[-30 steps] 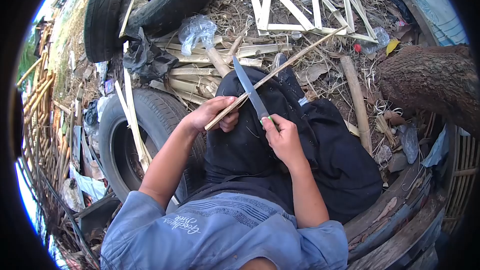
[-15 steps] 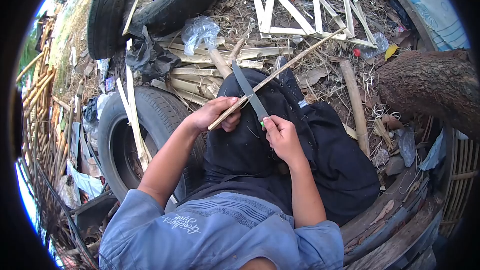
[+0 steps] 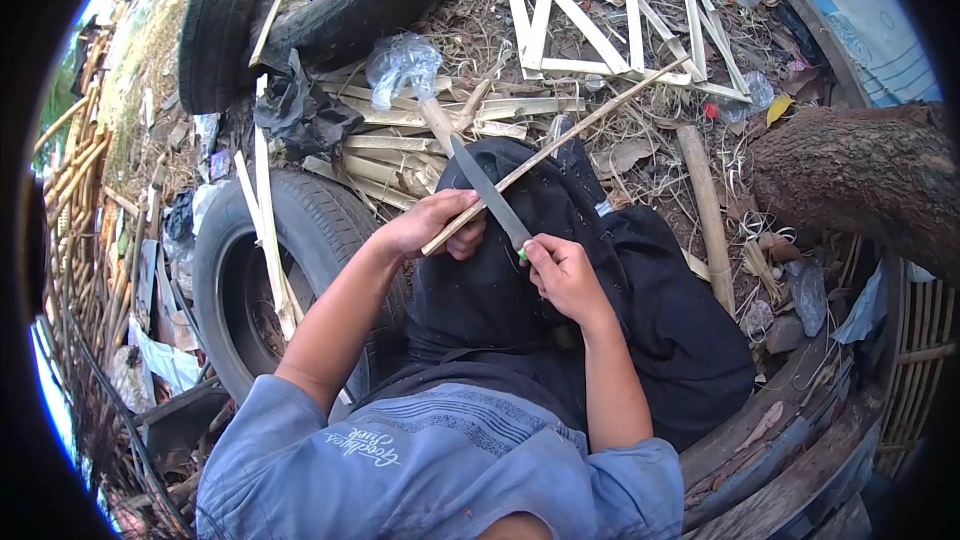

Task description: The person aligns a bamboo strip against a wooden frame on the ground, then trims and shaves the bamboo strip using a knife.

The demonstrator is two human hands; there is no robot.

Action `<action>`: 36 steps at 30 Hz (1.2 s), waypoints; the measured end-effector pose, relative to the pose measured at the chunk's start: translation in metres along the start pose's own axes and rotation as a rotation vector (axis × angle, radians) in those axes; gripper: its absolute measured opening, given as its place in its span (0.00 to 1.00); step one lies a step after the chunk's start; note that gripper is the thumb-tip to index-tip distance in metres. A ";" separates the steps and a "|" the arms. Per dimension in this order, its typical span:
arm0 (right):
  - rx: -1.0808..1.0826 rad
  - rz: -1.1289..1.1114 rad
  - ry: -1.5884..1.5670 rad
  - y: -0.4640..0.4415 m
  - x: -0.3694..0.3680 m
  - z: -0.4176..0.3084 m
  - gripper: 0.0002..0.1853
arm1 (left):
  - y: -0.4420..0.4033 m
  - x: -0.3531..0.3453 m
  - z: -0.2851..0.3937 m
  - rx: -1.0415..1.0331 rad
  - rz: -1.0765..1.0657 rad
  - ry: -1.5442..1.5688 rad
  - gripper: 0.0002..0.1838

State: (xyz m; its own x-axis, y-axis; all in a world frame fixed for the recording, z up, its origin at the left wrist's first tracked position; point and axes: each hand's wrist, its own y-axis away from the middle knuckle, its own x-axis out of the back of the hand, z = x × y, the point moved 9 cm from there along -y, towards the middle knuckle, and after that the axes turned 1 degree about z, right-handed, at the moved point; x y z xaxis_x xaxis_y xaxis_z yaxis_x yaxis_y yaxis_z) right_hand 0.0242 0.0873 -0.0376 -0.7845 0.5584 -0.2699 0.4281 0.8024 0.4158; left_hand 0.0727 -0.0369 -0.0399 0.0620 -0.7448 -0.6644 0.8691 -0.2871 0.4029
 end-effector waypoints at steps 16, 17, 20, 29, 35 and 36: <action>-0.004 0.280 -0.028 0.003 0.012 -0.003 0.17 | 0.001 0.000 0.002 -0.033 0.132 -0.084 0.22; -0.007 0.277 -0.027 0.004 0.013 -0.002 0.17 | 0.003 0.002 0.001 -0.034 0.135 -0.081 0.22; 0.048 0.155 0.080 0.001 0.005 -0.007 0.18 | 0.003 -0.001 -0.002 -0.019 0.051 -0.050 0.20; 0.008 0.210 -0.025 0.002 0.011 0.000 0.18 | 0.002 0.002 0.001 -0.048 0.135 -0.117 0.20; -0.017 0.110 -0.007 0.000 0.008 0.004 0.19 | 0.002 -0.001 0.001 -0.046 0.092 -0.092 0.19; -0.047 0.086 -0.006 0.000 0.007 0.005 0.19 | 0.002 -0.001 0.001 -0.037 0.087 -0.074 0.19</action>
State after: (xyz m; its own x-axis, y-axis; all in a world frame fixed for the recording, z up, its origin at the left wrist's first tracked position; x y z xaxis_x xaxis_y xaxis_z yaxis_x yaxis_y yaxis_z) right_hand 0.0209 0.0922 -0.0441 -0.7431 0.6261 -0.2362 0.4724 0.7408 0.4775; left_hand 0.0744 -0.0370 -0.0378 0.1028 -0.8089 -0.5789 0.8794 -0.1980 0.4329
